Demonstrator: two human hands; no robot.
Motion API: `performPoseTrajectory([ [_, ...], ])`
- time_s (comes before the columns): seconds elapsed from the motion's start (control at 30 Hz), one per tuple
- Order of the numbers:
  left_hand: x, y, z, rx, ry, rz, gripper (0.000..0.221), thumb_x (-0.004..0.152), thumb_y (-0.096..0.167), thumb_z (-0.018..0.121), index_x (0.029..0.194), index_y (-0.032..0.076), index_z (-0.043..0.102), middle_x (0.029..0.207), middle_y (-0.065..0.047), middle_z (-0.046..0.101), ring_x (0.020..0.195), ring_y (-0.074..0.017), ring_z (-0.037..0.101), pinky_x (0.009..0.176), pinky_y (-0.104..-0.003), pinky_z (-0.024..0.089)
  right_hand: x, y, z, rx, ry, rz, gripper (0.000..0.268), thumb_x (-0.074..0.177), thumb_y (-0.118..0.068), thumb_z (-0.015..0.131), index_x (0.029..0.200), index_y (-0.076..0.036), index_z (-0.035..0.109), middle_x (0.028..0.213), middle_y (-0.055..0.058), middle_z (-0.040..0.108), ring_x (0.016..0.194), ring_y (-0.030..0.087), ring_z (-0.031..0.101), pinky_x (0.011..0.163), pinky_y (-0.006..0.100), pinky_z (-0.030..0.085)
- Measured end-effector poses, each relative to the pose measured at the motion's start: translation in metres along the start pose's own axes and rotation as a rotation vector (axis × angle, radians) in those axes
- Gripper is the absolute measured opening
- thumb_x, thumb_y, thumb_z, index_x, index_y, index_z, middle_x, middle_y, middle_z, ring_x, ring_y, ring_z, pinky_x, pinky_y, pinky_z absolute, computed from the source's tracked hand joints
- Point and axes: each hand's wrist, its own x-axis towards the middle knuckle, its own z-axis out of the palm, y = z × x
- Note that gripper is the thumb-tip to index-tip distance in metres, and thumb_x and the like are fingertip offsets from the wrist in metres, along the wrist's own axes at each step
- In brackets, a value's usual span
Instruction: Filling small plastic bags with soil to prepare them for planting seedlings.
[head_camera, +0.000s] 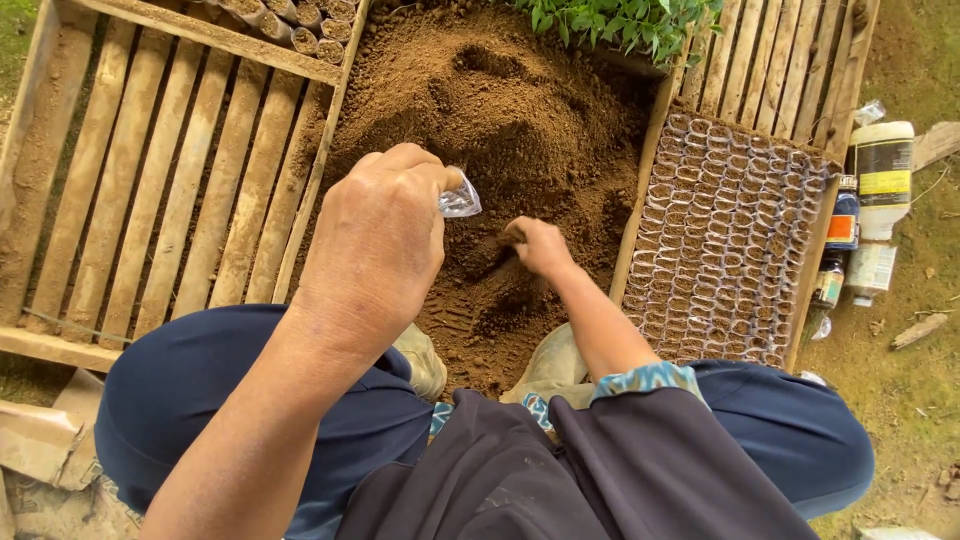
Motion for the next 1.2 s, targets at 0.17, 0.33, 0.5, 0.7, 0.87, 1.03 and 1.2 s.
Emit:
performPoseTrajectory([
  [0.17, 0.001, 0.001, 0.002, -0.032, 0.029, 0.014, 0.029, 0.087, -0.008, 0.061, 0.108, 0.001, 0.079, 0.103, -0.012, 0.074, 0.087, -0.0326, 0.068, 0.079, -0.044, 0.055, -0.009, 0.001, -0.032, 0.181, 0.106, 0.075, 0.016, 0.107, -0.008, 0.050, 0.116, -0.006, 0.063, 0.096, 0.010, 0.068, 0.065, 0.014, 0.058, 0.054, 0.025, 0.054],
  [0.33, 0.003, 0.001, 0.004, -0.040, 0.017, -0.002, 0.032, 0.087, -0.008, 0.059, 0.108, 0.003, 0.079, 0.103, -0.011, 0.074, 0.087, -0.0338, 0.067, 0.078, -0.046, 0.055, -0.037, -0.034, -0.071, 0.364, 0.159, 0.102, 0.038, 0.109, -0.032, 0.035, 0.126, -0.008, 0.059, 0.133, 0.015, 0.064, 0.120, 0.027, 0.060, 0.104, 0.047, 0.048],
  [0.5, 0.002, 0.000, 0.004, -0.037, 0.006, -0.010, 0.031, 0.087, -0.009, 0.060, 0.109, 0.002, 0.079, 0.103, -0.010, 0.073, 0.089, -0.0328, 0.068, 0.076, -0.044, 0.056, -0.047, -0.037, -0.097, 0.451, 0.124, 0.186, 0.033, 0.102, -0.004, 0.054, 0.124, -0.021, 0.072, 0.100, 0.010, 0.072, 0.053, 0.007, 0.038, 0.044, 0.020, 0.031],
  [0.7, 0.002, 0.000, 0.006, -0.024, 0.012, -0.003, 0.030, 0.087, -0.010, 0.062, 0.108, 0.003, 0.079, 0.102, -0.010, 0.073, 0.087, -0.0317, 0.068, 0.075, -0.044, 0.057, -0.036, -0.016, -0.092, 0.693, 0.187, 0.080, 0.015, 0.107, -0.010, 0.051, 0.114, -0.006, 0.063, 0.095, 0.017, 0.076, 0.075, 0.022, 0.077, 0.069, 0.030, 0.066],
  [0.87, 0.003, 0.001, 0.005, -0.033, -0.006, -0.011, 0.031, 0.087, -0.012, 0.060, 0.108, 0.002, 0.079, 0.103, -0.011, 0.074, 0.089, -0.0312, 0.069, 0.078, -0.043, 0.057, -0.052, -0.025, -0.095, 0.699, 0.186, 0.040, 0.031, 0.110, -0.025, 0.043, 0.107, -0.002, 0.062, 0.094, 0.020, 0.074, 0.072, 0.025, 0.075, 0.069, 0.034, 0.066],
  [1.03, 0.002, 0.002, 0.005, -0.024, -0.017, -0.019, 0.032, 0.087, -0.011, 0.060, 0.109, 0.002, 0.079, 0.105, -0.011, 0.075, 0.089, -0.0319, 0.069, 0.078, -0.043, 0.057, -0.053, -0.006, -0.095, 0.695, 0.121, -0.036, 0.041, 0.109, -0.033, 0.032, 0.132, -0.013, 0.060, 0.126, 0.013, 0.069, 0.121, 0.028, 0.063, 0.109, 0.048, 0.049],
  [1.2, -0.001, 0.007, 0.005, -0.008, -0.011, -0.001, 0.028, 0.090, -0.007, 0.060, 0.110, 0.002, 0.079, 0.105, -0.012, 0.074, 0.088, -0.0325, 0.067, 0.077, -0.044, 0.055, -0.105, -0.061, -0.071, 0.802, -0.110, 0.315, 0.052, 0.106, -0.032, 0.031, 0.153, -0.010, 0.037, 0.154, 0.016, 0.048, 0.140, 0.028, 0.047, 0.114, 0.043, 0.047],
])
